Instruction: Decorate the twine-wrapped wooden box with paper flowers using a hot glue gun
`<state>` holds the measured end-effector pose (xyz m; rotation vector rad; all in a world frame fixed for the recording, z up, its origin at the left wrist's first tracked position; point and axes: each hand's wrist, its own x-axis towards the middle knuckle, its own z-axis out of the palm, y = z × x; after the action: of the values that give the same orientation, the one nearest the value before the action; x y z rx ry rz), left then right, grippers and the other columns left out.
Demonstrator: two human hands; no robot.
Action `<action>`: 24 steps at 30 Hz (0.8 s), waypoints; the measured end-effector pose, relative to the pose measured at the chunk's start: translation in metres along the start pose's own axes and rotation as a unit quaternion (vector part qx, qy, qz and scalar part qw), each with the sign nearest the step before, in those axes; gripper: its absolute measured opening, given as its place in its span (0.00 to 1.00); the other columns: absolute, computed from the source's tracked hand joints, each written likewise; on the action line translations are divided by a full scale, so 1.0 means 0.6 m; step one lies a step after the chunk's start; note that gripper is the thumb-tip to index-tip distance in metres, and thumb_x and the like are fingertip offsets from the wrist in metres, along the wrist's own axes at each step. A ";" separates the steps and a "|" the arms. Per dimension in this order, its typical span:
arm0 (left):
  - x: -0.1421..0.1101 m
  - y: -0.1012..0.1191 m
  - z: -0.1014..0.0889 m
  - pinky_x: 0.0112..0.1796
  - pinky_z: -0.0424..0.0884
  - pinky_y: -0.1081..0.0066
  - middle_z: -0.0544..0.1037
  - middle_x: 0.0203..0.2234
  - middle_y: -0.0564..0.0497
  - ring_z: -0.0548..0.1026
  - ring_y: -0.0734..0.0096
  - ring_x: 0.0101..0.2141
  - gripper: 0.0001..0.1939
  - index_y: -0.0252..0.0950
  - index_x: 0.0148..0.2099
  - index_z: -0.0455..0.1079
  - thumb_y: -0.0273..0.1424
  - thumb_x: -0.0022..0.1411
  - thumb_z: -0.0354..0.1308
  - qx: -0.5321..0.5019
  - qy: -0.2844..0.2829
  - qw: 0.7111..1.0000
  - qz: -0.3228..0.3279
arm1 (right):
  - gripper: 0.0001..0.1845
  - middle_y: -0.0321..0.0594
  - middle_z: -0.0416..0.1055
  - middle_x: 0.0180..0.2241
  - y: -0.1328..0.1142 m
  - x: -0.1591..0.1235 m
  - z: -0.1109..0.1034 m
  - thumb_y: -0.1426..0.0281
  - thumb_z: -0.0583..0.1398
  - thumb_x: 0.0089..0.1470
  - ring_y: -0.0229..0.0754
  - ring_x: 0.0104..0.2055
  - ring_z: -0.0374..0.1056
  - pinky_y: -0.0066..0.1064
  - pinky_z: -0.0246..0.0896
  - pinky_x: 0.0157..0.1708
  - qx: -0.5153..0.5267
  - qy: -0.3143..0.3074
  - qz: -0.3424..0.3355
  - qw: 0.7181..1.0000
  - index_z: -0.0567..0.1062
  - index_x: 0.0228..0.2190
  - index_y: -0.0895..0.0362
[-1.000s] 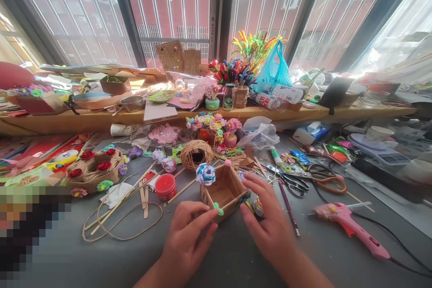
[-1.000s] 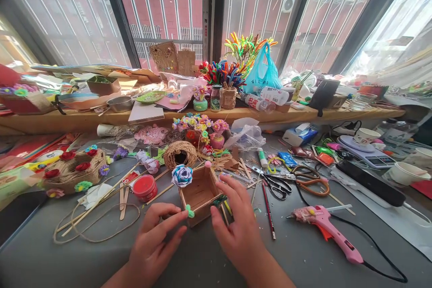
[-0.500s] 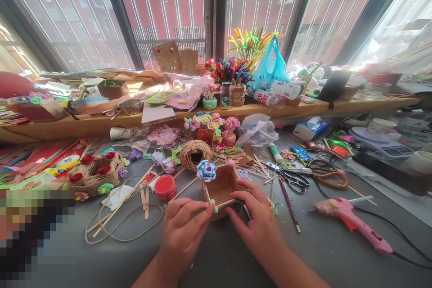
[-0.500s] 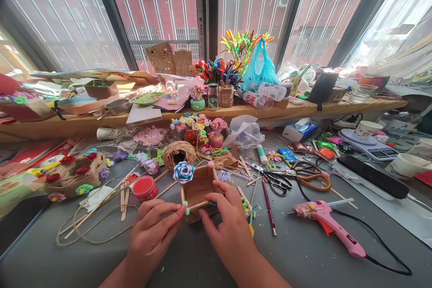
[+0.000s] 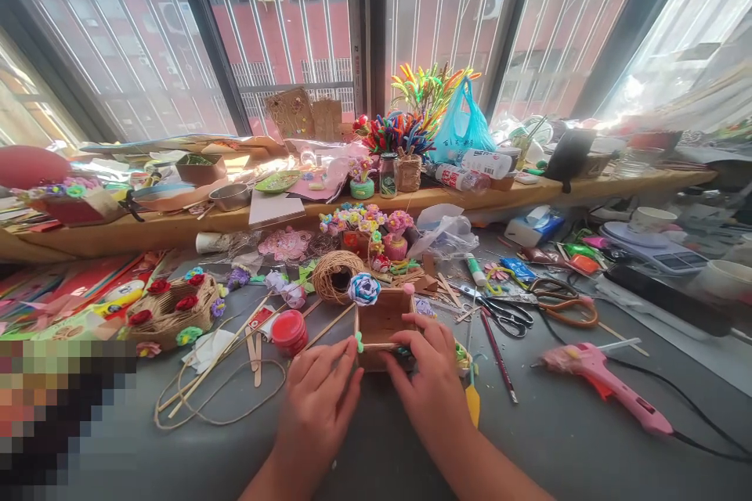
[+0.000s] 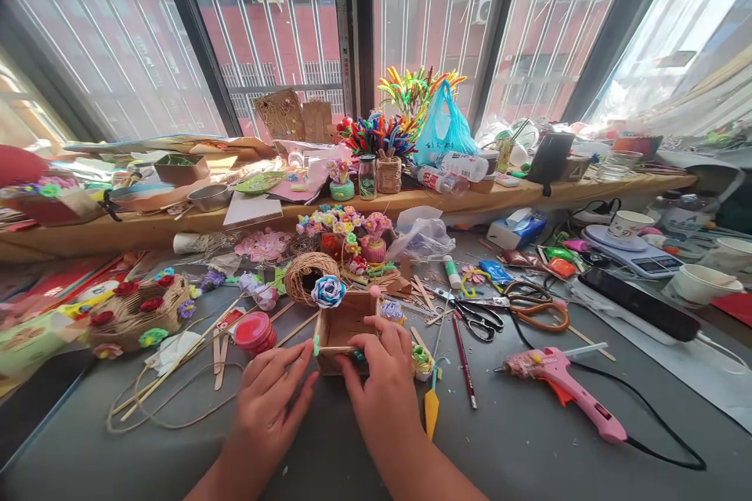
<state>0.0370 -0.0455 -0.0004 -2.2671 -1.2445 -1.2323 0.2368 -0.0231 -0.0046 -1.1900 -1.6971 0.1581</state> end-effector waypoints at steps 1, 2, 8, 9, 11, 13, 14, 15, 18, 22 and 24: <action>-0.001 0.002 0.000 0.50 0.75 0.61 0.85 0.49 0.45 0.81 0.59 0.45 0.25 0.41 0.66 0.72 0.25 0.69 0.62 0.003 -0.003 1.000 -0.001 | 0.02 0.48 0.74 0.52 -0.001 0.001 0.000 0.71 0.65 0.62 0.58 0.56 0.68 0.55 0.68 0.53 0.000 0.002 -0.001 1.000 0.77 0.38 0.52; -0.002 0.004 0.000 0.50 0.75 0.61 0.84 0.49 0.45 0.81 0.59 0.46 0.25 0.41 0.67 0.71 0.25 0.69 0.62 0.003 -0.005 1.000 -0.004 | 0.02 0.48 0.74 0.51 -0.001 0.002 0.000 0.71 0.66 0.62 0.57 0.55 0.68 0.54 0.69 0.53 0.001 0.003 -0.001 1.000 0.77 0.38 0.52; -0.009 0.013 0.005 0.52 0.75 0.58 0.81 0.53 0.43 0.77 0.57 0.52 0.25 0.42 0.68 0.69 0.25 0.71 0.58 -0.030 -0.009 0.999 -0.032 | 0.02 0.48 0.74 0.50 0.003 0.003 0.004 0.71 0.64 0.63 0.57 0.54 0.68 0.53 0.70 0.52 0.010 0.007 -0.012 1.000 0.77 0.37 0.51; -0.010 0.013 0.006 0.52 0.75 0.58 0.80 0.53 0.43 0.77 0.57 0.52 0.25 0.42 0.68 0.69 0.25 0.71 0.58 -0.034 -0.011 0.999 -0.036 | 0.02 0.48 0.74 0.50 0.003 0.003 0.004 0.71 0.64 0.63 0.57 0.54 0.68 0.53 0.70 0.52 0.010 0.007 -0.013 1.000 0.77 0.37 0.51; -0.012 0.010 0.006 0.53 0.75 0.58 0.80 0.54 0.44 0.76 0.57 0.53 0.25 0.43 0.68 0.69 0.25 0.71 0.58 -0.045 -0.019 0.998 -0.046 | 0.02 0.47 0.74 0.50 0.003 0.003 0.004 0.71 0.65 0.63 0.57 0.54 0.68 0.53 0.69 0.52 0.010 0.007 -0.011 1.000 0.76 0.37 0.52; -0.014 0.006 0.004 0.54 0.75 0.58 0.80 0.54 0.45 0.76 0.58 0.54 0.25 0.44 0.68 0.69 0.25 0.72 0.58 -0.066 -0.028 0.996 -0.058 | 0.03 0.47 0.74 0.50 0.002 0.003 0.004 0.71 0.65 0.62 0.57 0.54 0.68 0.53 0.69 0.52 0.010 0.005 -0.009 1.000 0.76 0.38 0.51; -0.015 0.005 0.003 0.55 0.75 0.59 0.80 0.54 0.45 0.77 0.59 0.54 0.25 0.44 0.68 0.70 0.26 0.72 0.58 -0.079 -0.030 0.994 -0.066 | 0.03 0.47 0.74 0.50 0.002 0.003 0.004 0.71 0.65 0.62 0.57 0.54 0.68 0.53 0.68 0.53 0.011 0.004 -0.007 1.000 0.76 0.38 0.51; -0.016 0.004 0.002 0.55 0.75 0.60 0.81 0.54 0.46 0.77 0.59 0.54 0.24 0.45 0.68 0.70 0.26 0.72 0.57 -0.091 -0.030 0.992 -0.079 | 0.03 0.47 0.74 0.50 0.002 0.003 0.004 0.71 0.65 0.63 0.57 0.54 0.68 0.53 0.68 0.53 0.011 0.004 -0.006 1.000 0.76 0.39 0.51; -0.019 0.002 -0.002 0.56 0.75 0.60 0.80 0.55 0.47 0.77 0.60 0.55 0.23 0.45 0.68 0.69 0.28 0.73 0.56 -0.105 -0.016 0.985 -0.134 | 0.03 0.47 0.74 0.50 0.002 0.004 0.003 0.71 0.66 0.63 0.58 0.55 0.67 0.54 0.67 0.54 0.010 0.001 -0.003 1.000 0.76 0.39 0.51; -0.024 0.006 -0.002 0.58 0.74 0.61 0.77 0.58 0.45 0.76 0.59 0.57 0.26 0.44 0.70 0.65 0.29 0.73 0.57 -0.082 -0.022 0.988 -0.132 | 0.03 0.46 0.75 0.51 0.002 0.003 0.002 0.70 0.65 0.63 0.58 0.56 0.67 0.54 0.66 0.55 0.004 -0.001 -0.002 1.000 0.76 0.39 0.51; -0.026 0.008 0.001 0.58 0.73 0.61 0.76 0.58 0.44 0.74 0.59 0.57 0.28 0.43 0.72 0.64 0.28 0.72 0.57 -0.063 -0.038 0.992 -0.098 | 0.03 0.46 0.75 0.51 0.003 0.002 0.002 0.70 0.65 0.63 0.58 0.56 0.67 0.54 0.66 0.55 0.002 -0.001 0.000 1.000 0.76 0.39 0.51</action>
<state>0.0368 -0.0567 -0.0119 -2.3451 -1.4872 -1.3377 0.2368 -0.0210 -0.0054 -1.1875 -1.6973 0.1628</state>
